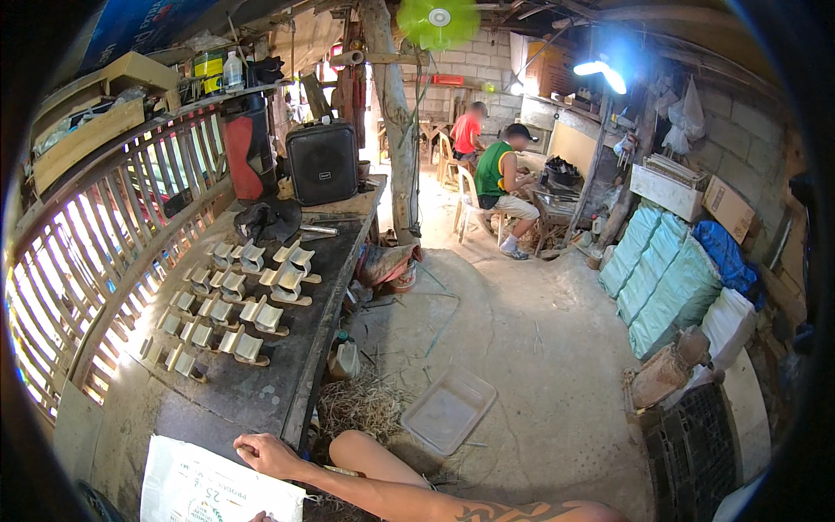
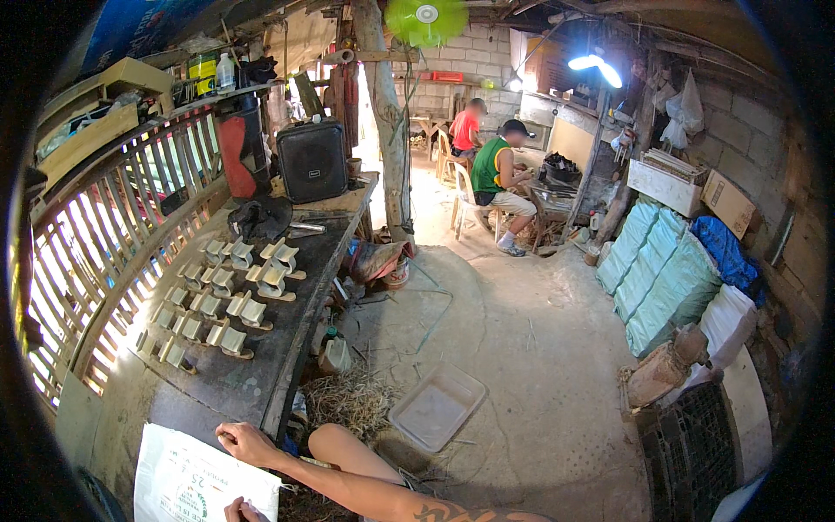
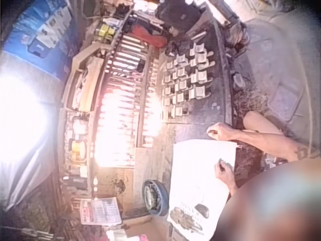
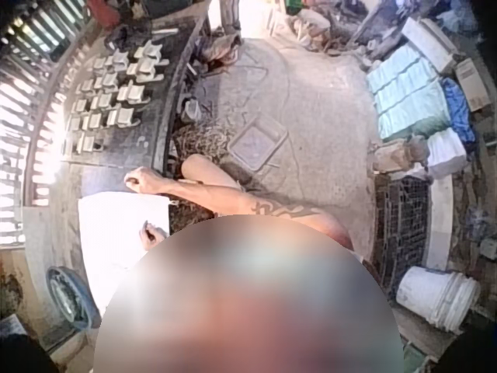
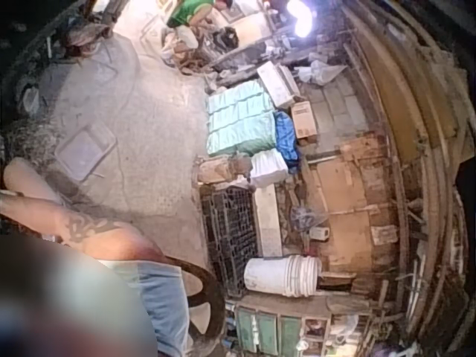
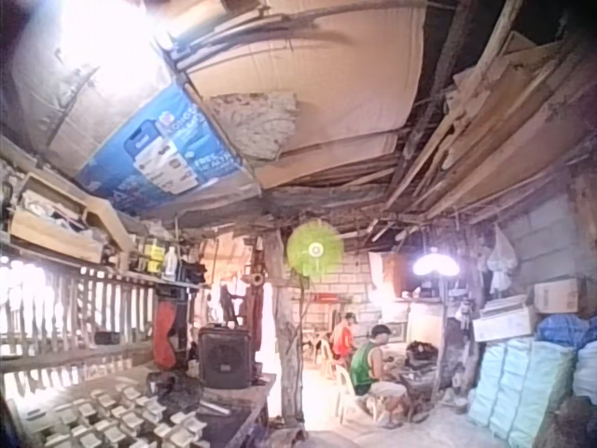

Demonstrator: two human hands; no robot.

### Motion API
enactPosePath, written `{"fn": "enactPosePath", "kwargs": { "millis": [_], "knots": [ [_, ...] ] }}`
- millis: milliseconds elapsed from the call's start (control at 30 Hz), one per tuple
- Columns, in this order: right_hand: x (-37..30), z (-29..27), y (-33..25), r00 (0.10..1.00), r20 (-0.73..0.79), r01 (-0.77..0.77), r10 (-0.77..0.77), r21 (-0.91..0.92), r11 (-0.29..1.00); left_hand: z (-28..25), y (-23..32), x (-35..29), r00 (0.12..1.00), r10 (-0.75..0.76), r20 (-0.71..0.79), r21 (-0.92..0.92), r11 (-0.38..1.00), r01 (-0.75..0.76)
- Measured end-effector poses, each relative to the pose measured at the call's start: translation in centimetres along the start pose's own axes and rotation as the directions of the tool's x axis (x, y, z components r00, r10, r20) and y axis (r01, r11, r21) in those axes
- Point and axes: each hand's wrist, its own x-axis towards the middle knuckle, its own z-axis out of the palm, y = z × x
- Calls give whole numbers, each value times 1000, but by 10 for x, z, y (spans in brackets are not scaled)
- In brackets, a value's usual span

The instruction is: The person repeatedly picks up small wooden components, rubs their edges with a cloth, and places them on a table. The person also picks up and sets down a small wooden frame-like object multiple times.

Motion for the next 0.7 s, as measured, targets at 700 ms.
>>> {"fn": "enactPosePath", "kwargs": {
  "millis": [700],
  "knots": [
    [-4, -6, -13, 997, -24, -73, 73, -23, 997, 5, -12, 2, 976, -5, -219, 64, 998, 19]
  ]
}}
